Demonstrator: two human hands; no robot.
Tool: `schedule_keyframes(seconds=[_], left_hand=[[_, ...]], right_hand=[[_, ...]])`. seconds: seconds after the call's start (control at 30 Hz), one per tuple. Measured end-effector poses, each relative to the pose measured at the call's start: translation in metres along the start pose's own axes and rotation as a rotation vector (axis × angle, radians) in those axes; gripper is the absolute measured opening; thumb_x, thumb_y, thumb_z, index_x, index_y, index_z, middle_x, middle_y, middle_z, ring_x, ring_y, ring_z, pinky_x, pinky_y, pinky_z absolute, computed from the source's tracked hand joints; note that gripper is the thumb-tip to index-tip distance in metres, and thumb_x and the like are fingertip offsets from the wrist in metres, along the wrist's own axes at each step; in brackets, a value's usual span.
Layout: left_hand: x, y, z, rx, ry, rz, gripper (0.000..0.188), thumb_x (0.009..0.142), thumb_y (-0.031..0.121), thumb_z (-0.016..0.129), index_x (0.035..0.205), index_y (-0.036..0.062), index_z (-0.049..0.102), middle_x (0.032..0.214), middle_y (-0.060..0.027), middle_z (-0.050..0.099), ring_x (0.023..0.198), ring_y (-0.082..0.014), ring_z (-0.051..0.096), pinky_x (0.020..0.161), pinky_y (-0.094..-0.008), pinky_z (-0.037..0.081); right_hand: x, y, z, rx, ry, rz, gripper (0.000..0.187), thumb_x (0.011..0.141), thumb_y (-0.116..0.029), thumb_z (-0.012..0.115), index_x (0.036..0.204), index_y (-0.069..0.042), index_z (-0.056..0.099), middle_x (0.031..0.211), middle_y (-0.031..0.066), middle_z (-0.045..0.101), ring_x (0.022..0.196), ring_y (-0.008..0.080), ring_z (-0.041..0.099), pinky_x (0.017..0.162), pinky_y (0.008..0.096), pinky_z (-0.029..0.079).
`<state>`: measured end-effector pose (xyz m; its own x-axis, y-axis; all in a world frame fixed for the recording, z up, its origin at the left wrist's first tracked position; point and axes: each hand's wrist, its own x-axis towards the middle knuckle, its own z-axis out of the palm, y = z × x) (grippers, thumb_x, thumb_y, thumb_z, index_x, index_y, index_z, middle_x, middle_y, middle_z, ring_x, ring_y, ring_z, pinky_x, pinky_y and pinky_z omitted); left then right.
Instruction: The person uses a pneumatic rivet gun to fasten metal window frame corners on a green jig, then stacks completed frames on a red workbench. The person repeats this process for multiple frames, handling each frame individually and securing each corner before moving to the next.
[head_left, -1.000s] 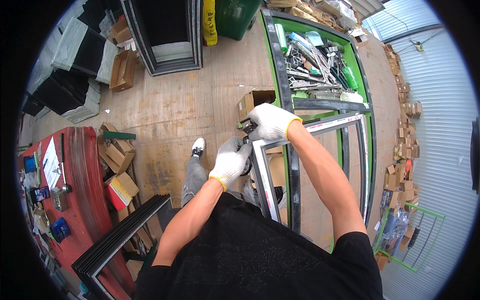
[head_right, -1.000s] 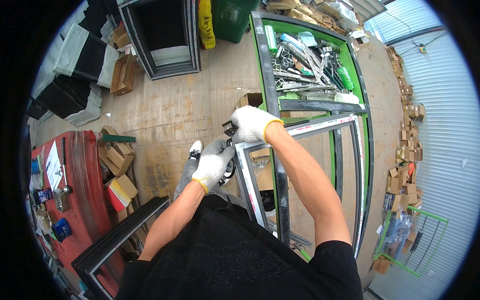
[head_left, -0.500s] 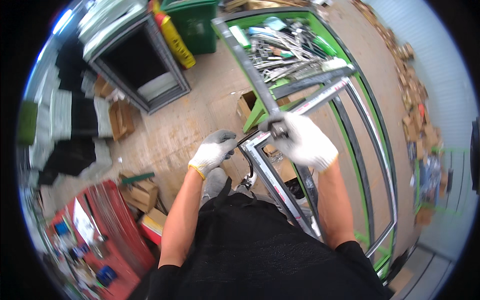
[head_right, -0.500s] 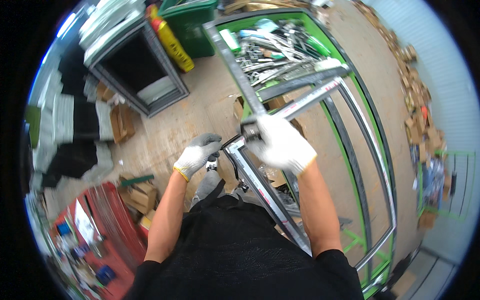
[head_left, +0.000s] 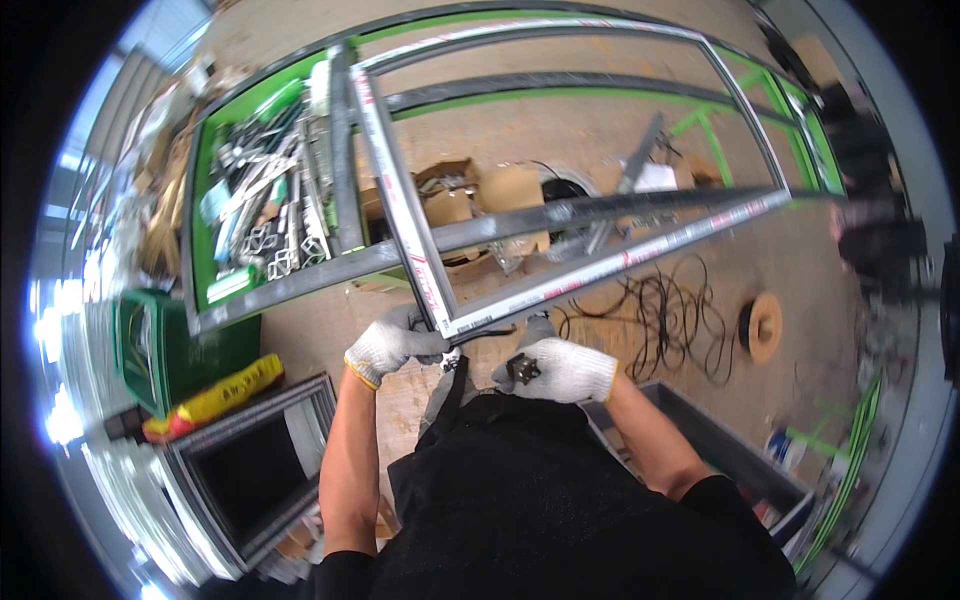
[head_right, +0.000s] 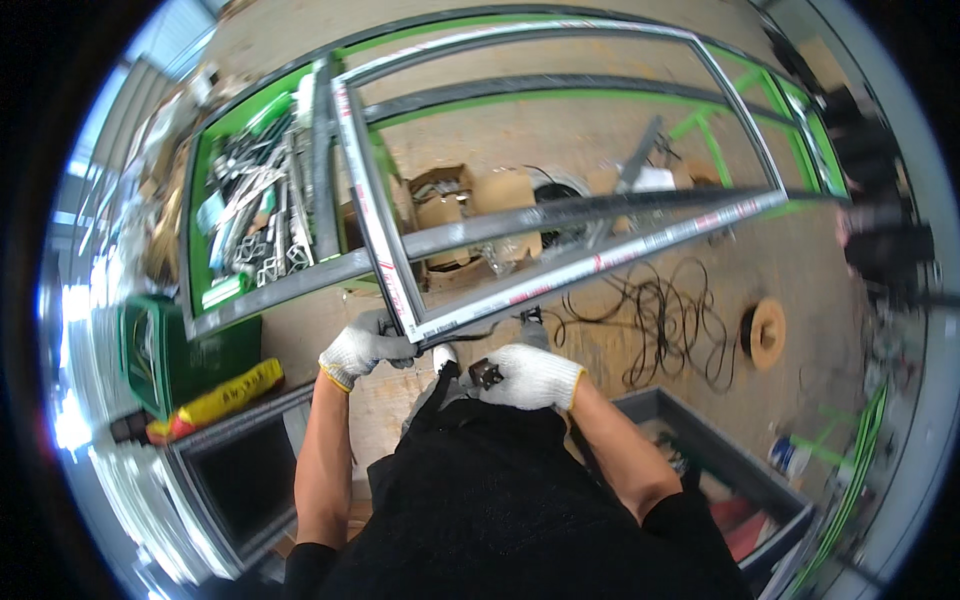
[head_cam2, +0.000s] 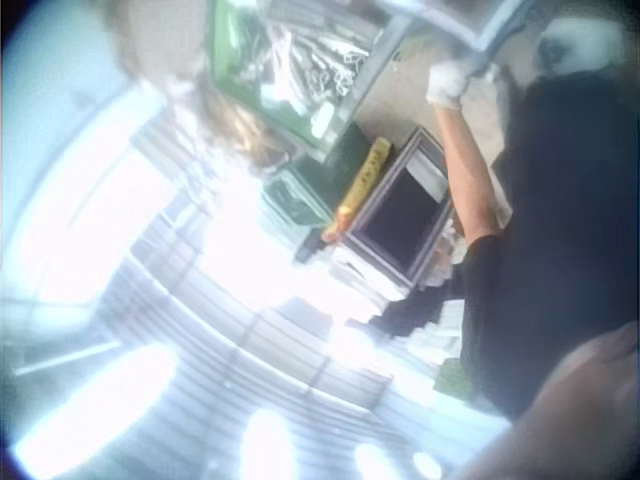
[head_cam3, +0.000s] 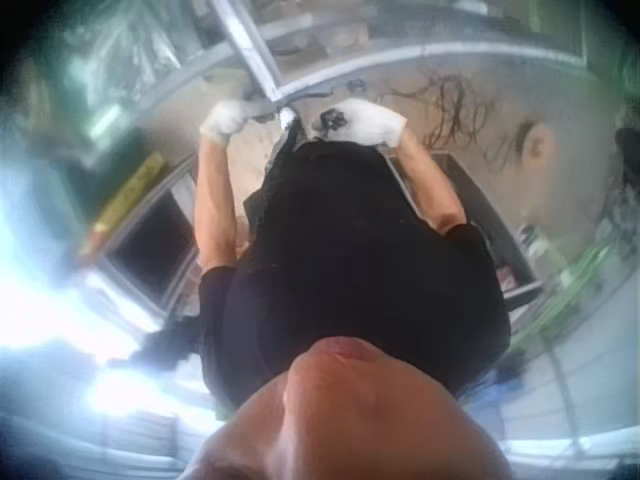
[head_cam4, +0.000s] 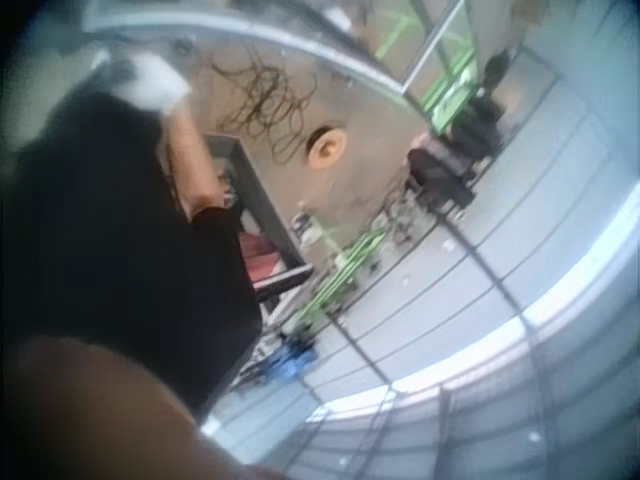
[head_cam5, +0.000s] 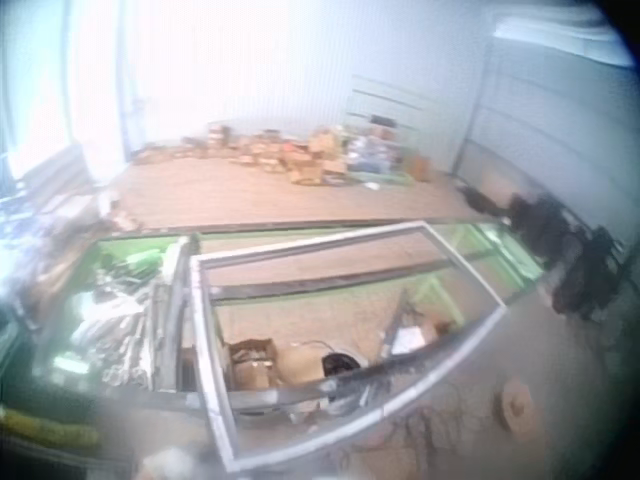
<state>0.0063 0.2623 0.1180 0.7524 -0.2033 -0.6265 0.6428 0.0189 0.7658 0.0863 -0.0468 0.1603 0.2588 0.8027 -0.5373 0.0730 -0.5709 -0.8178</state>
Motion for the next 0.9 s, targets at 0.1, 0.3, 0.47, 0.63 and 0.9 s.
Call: schedule_keyframes(seconds=[0.1, 0.3, 0.47, 0.63, 0.9], left_hand=[[0.006, -0.002, 0.000, -0.008, -0.027, 0.053, 0.022, 0.083, 0.009, 0.085, 0.096, -0.0050, 0.074, 0.084, -0.0115, 0.075, 0.070, -0.0184, 0.071, 0.065, -0.0320, 0.058], [0.005, -0.012, 0.019, 0.034, 0.001, 0.075, 0.022, 0.084, 0.005, 0.082, 0.100, -0.0062, 0.072, 0.085, -0.0104, 0.073, 0.069, -0.0181, 0.069, 0.064, -0.0324, 0.057], [-0.004, -0.038, 0.040, 0.078, 0.005, 0.028, 0.026, 0.084, 0.001, 0.077, 0.108, -0.0078, 0.071, 0.091, -0.0132, 0.074, 0.071, -0.0214, 0.070, 0.064, -0.0341, 0.058], [-0.032, -0.066, 0.027, 0.039, 0.038, 0.022, 0.021, 0.083, 0.000, 0.073, 0.102, -0.0080, 0.069, 0.084, -0.0163, 0.073, 0.067, -0.0250, 0.071, 0.064, -0.0366, 0.059], [-0.089, -0.076, -0.049, 0.203, 0.094, -0.072, 0.021, 0.082, 0.004, 0.077, 0.101, -0.0034, 0.074, 0.085, -0.0080, 0.076, 0.072, -0.0172, 0.073, 0.070, -0.0318, 0.058]], right_hand=[[0.006, 0.019, 0.068, 0.238, 0.305, 0.128, 0.026, 0.100, -0.020, 0.077, 0.117, -0.001, 0.077, 0.092, 0.0083, 0.077, 0.080, 0.0149, 0.068, 0.077, 0.0325, 0.056], [0.049, 0.008, 0.139, 0.848, 0.859, 0.005, 0.030, 0.100, -0.017, 0.075, 0.123, 0.002, 0.073, 0.084, -0.0013, 0.067, 0.078, 0.0092, 0.057, 0.072, 0.0323, 0.051], [0.070, -0.002, 0.161, 0.922, 1.190, 0.000, 0.026, 0.092, -0.013, 0.083, 0.113, 0.000, 0.076, 0.103, 0.0053, 0.080, 0.094, 0.0103, 0.070, 0.087, 0.0322, 0.057], [0.033, 0.019, 0.123, 0.960, 1.369, 0.025, 0.042, 0.081, -0.016, 0.087, 0.116, 0.003, 0.073, 0.103, 0.0112, 0.079, 0.092, 0.0185, 0.074, 0.085, 0.0345, 0.061], [-0.058, 0.119, -0.044, 0.637, 1.690, 0.091, 0.044, 0.082, -0.013, 0.086, 0.117, 0.011, 0.074, 0.098, 0.0172, 0.079, 0.087, 0.0237, 0.074, 0.080, 0.0337, 0.061]])
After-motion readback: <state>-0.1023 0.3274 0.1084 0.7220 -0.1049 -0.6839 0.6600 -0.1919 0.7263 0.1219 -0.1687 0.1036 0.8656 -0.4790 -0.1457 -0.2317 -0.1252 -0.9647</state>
